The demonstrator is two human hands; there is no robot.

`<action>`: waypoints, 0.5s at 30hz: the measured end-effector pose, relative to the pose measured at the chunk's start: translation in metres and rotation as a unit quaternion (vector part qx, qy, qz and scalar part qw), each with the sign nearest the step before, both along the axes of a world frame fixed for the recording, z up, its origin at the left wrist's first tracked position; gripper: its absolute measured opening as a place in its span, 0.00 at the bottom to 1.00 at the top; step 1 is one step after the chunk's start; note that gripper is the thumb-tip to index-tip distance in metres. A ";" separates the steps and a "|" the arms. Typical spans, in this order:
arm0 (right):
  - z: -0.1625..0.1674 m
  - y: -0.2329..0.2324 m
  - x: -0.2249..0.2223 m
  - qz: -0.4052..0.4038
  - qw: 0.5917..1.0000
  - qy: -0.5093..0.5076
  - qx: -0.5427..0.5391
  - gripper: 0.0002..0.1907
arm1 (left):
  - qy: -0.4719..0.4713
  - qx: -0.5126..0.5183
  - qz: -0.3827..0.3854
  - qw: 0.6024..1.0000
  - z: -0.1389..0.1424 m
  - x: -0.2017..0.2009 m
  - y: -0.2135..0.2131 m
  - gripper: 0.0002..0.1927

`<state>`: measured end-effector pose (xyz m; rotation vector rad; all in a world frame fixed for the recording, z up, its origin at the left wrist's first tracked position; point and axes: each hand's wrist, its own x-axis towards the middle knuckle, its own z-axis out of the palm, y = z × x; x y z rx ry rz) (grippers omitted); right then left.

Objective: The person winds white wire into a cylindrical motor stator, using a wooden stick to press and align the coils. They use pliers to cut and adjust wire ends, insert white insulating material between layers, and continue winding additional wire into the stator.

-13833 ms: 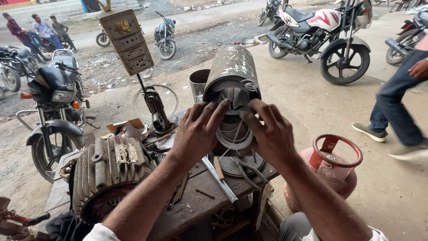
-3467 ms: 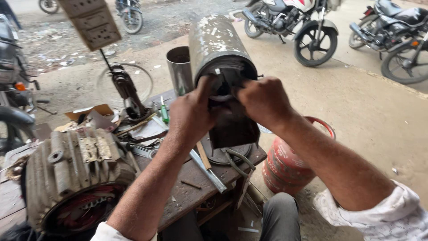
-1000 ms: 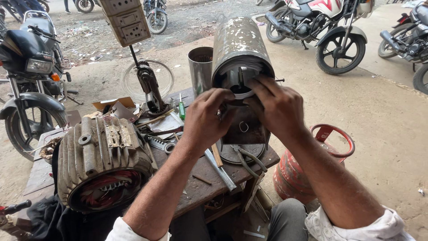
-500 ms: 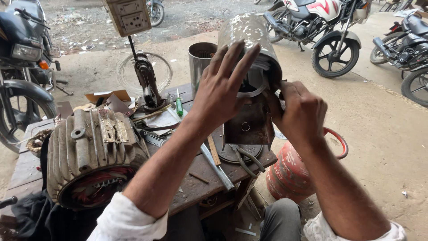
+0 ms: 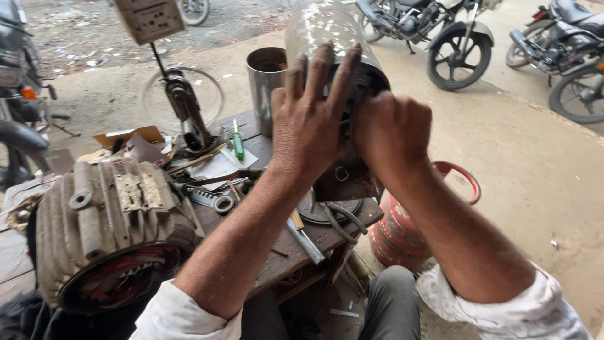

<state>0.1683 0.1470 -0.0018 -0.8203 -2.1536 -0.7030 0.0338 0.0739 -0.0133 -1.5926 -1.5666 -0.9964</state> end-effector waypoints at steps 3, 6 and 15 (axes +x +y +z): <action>0.003 0.002 -0.004 -0.020 0.999 -0.031 0.010 0.08 | -0.010 -0.001 -0.026 1.000 0.000 -0.002 0.000 0.59; 0.007 0.002 -0.004 -0.023 0.998 -0.050 0.020 0.07 | -0.013 -0.001 -0.035 0.999 0.001 -0.003 0.000 0.59; 0.013 -0.004 0.001 0.056 0.998 -0.025 0.010 0.11 | 0.015 0.028 0.037 0.999 0.011 0.004 -0.001 0.47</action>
